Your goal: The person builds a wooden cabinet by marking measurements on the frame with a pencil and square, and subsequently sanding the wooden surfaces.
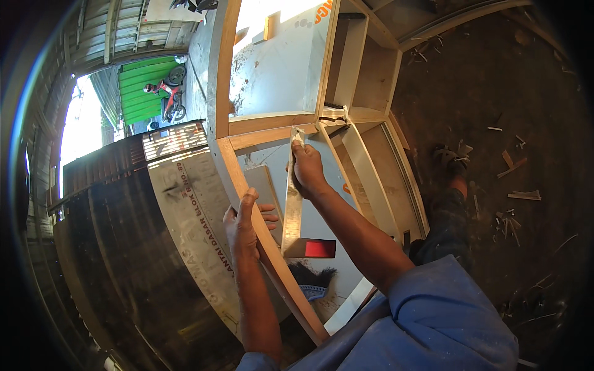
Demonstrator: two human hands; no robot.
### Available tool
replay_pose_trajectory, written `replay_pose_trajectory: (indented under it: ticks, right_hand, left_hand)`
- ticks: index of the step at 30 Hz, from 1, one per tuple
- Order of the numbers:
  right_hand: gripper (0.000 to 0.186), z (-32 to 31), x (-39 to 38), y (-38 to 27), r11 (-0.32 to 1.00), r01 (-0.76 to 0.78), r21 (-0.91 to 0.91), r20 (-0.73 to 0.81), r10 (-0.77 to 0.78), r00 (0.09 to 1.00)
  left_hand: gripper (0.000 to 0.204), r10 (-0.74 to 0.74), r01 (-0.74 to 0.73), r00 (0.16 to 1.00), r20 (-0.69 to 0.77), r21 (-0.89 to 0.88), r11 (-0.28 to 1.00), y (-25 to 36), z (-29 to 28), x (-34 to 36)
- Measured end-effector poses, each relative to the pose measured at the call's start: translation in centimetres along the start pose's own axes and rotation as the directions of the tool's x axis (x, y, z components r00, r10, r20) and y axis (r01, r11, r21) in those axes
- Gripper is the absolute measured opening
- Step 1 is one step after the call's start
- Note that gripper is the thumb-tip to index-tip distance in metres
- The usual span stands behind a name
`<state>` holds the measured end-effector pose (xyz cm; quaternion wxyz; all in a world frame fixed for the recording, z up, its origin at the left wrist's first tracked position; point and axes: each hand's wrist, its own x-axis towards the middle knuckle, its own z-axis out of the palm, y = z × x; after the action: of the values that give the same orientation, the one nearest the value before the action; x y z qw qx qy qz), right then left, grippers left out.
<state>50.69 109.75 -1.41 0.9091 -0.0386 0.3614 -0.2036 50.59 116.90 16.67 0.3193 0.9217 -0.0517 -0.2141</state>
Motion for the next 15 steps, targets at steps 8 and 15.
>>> replay_pose_trajectory:
  ticks: [8,15]
  right_hand:
    - [0.036,-1.6,0.8,1.2,0.996,-0.023,-0.086,0.021,0.025,0.999]
    - [0.032,-1.3,0.4,0.8,0.996,-0.086,-0.002,-0.015,0.086,0.996]
  left_hand:
    - [0.059,0.110,-0.099,0.986,-0.127,0.090,0.991,-1.2,-0.2,0.7]
    - [0.088,0.090,-0.083,0.986,-0.142,0.051,0.995,-3.5,-1.5,2.8]
